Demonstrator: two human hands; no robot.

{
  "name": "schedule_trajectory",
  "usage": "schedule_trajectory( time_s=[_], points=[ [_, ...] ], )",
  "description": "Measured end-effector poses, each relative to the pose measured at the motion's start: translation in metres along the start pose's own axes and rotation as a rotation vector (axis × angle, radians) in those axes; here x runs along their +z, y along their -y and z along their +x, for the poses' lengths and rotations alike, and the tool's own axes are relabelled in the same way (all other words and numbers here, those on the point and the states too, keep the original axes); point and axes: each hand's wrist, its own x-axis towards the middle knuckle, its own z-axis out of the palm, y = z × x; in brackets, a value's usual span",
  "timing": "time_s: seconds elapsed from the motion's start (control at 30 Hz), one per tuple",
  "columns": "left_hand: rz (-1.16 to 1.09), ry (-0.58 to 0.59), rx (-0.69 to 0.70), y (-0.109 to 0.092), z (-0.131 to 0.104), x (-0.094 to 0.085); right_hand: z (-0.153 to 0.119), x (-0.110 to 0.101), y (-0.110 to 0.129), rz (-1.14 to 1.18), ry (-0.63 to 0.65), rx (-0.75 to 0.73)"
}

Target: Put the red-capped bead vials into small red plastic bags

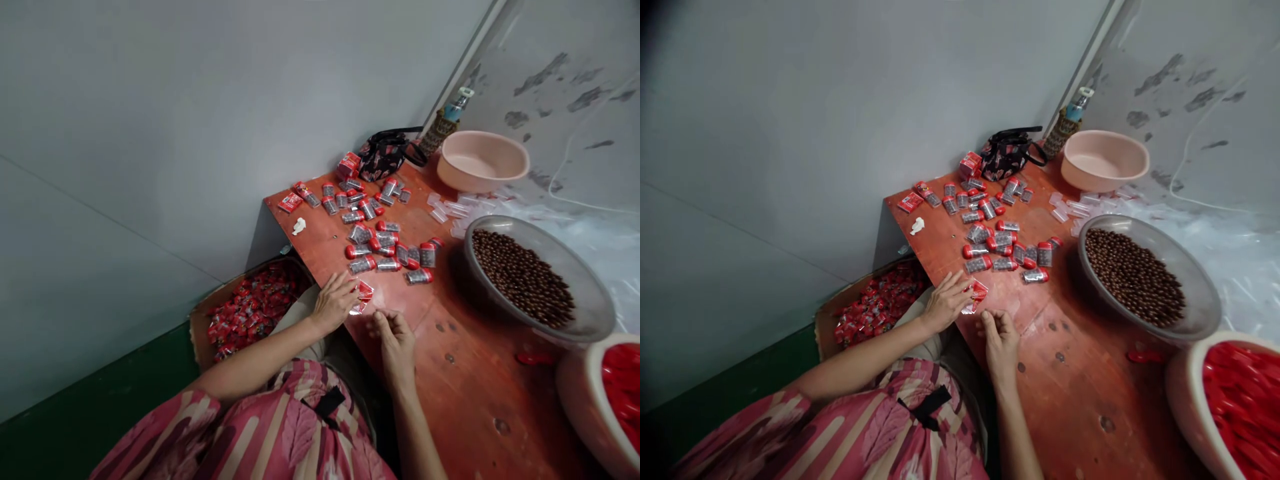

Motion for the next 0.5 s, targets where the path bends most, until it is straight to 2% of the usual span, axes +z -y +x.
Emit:
schedule_trajectory(
  time_s=[0.1,0.2,0.3,0.4,0.47,0.5],
  points=[
    [-0.118,-0.065,-0.009,-0.007,-0.002,-0.003,0.013,0.006,0.001,0.04,-0.033,-0.029],
    [-0.332,-0.094,-0.06,-0.018,0.001,-0.015,0.023,0.012,0.004,0.167,-0.013,-0.005],
    [-0.615,-0.089,-0.272,-0.025,0.005,-0.028,0.028,0.013,0.009,0.26,0.013,-0.002],
    [-0.914,0.078,-0.518,-0.022,0.008,-0.032,0.031,0.011,0.016,0.193,0.096,-0.01],
    [-1.114,0.201,-0.639,-0.02,0.01,-0.03,0.036,0.006,0.021,-0.048,0.106,-0.019],
    [-1.201,0.227,-0.7,-0.019,0.01,-0.028,0.04,0.002,0.024,-0.195,0.071,-0.028]
  ],
)
